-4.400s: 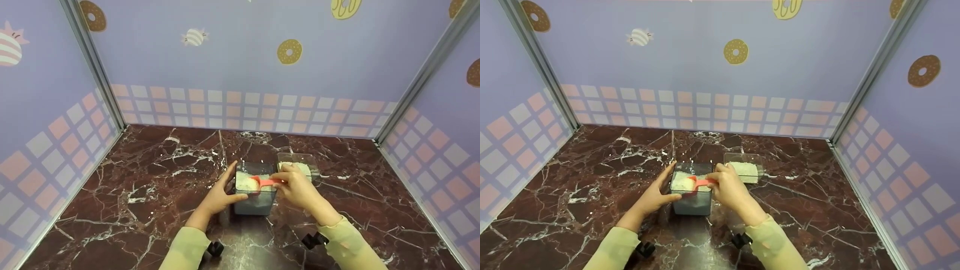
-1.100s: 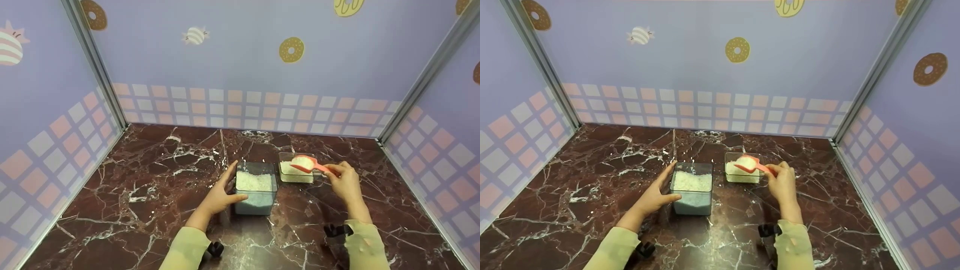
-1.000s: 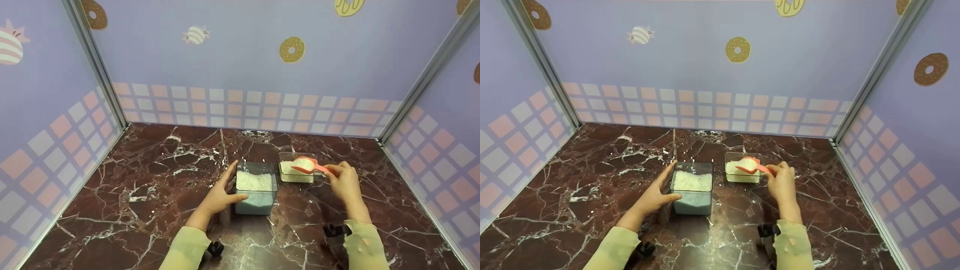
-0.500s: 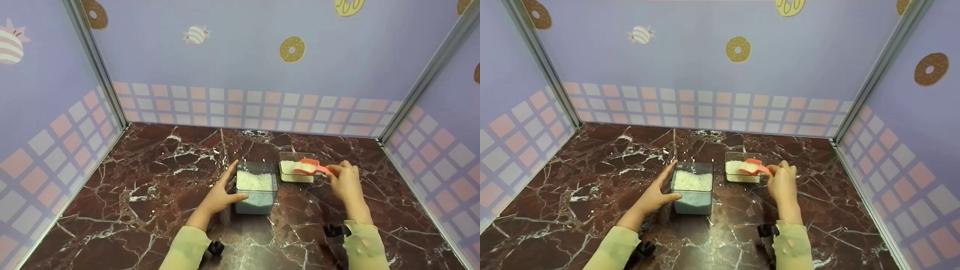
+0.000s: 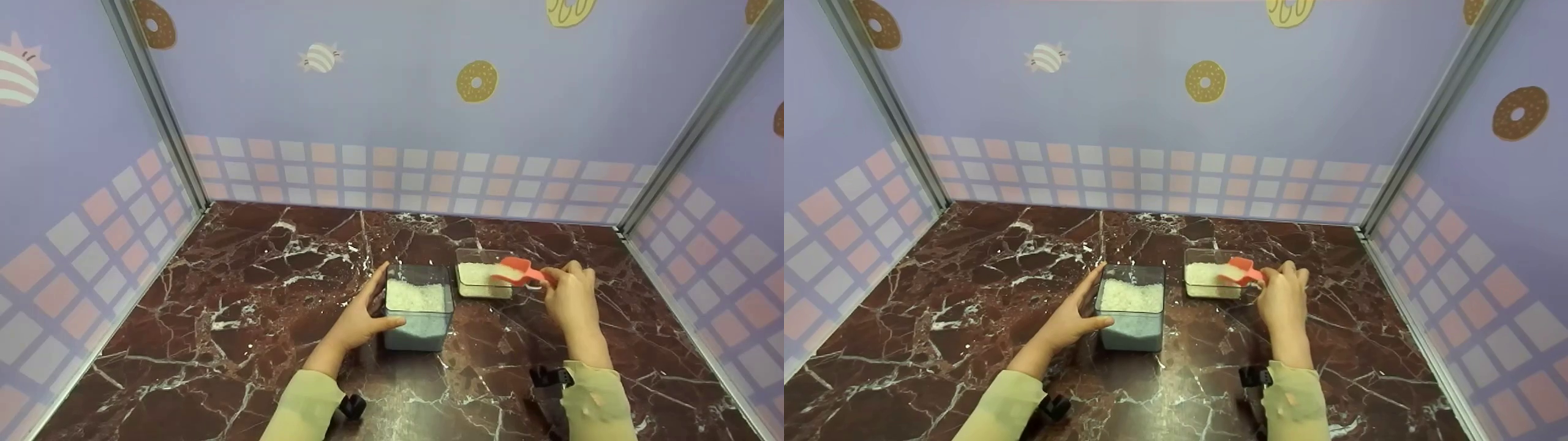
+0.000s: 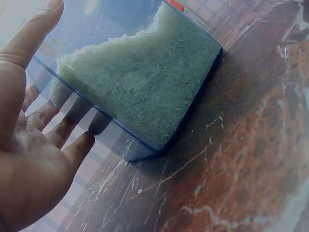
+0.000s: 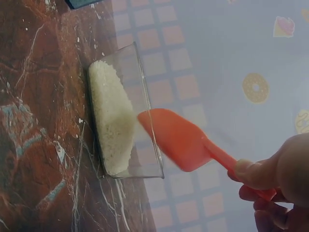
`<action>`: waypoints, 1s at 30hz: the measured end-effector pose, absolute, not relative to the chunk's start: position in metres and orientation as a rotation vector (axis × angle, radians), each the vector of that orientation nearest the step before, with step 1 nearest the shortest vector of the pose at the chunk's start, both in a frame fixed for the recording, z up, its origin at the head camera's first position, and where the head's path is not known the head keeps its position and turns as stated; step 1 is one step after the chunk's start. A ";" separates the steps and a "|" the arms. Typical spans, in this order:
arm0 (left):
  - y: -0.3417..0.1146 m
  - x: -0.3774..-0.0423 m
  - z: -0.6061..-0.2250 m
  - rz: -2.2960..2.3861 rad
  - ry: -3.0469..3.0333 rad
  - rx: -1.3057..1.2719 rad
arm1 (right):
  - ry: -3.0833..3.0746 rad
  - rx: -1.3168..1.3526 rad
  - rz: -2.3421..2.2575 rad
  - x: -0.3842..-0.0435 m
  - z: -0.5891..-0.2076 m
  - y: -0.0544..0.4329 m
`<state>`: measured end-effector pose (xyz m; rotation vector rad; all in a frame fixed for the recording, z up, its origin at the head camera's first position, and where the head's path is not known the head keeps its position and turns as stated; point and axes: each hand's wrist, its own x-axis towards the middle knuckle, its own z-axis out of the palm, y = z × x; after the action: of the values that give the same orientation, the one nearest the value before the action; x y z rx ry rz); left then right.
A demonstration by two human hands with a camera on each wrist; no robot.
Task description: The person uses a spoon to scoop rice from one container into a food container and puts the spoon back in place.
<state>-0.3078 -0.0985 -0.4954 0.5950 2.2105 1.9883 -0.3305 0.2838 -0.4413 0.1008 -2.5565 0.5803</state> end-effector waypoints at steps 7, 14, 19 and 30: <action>-0.099 -0.309 -0.496 1.979 2.235 0.613 | -2.558 0.095 0.567 -0.330 -0.440 0.285; -0.099 -0.308 -0.495 1.976 2.250 0.599 | -2.557 0.089 0.539 -0.329 -0.439 0.284; -0.099 -0.308 -0.495 1.978 2.255 0.600 | -2.570 0.077 0.534 -0.328 -0.438 0.284; -0.099 -0.308 -0.496 1.978 2.239 0.598 | -2.541 0.088 0.542 -0.326 -0.437 0.284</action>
<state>-0.3085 -0.0990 -0.4957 0.5982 2.2385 1.9783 -0.3263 0.2842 -0.4368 0.0882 -2.5414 0.5422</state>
